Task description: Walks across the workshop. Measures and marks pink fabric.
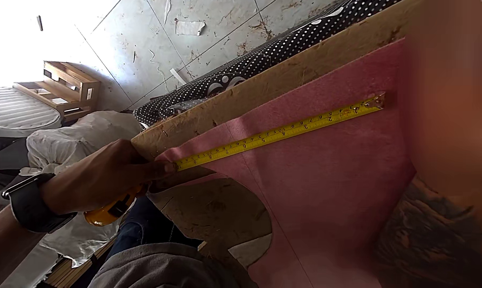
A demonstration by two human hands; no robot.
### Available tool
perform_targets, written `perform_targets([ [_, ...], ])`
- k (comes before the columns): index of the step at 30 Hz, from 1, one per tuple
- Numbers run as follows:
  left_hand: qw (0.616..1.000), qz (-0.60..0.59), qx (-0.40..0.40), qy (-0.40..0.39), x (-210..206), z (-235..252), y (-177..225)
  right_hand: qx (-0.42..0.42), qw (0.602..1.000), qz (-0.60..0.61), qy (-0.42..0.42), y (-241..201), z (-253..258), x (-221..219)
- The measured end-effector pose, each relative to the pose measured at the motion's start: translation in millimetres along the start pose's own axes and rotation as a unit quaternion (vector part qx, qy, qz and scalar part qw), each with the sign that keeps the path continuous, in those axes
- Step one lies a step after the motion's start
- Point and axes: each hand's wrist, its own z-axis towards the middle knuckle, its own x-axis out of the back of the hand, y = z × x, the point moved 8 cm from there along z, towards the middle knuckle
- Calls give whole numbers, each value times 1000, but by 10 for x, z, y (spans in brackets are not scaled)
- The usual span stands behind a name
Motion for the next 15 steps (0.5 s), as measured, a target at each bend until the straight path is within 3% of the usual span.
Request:
perform_targets([
  [15,997,-72,29,14,-13,-1,-60,47,984,-93,-143,-253,38,-563],
])
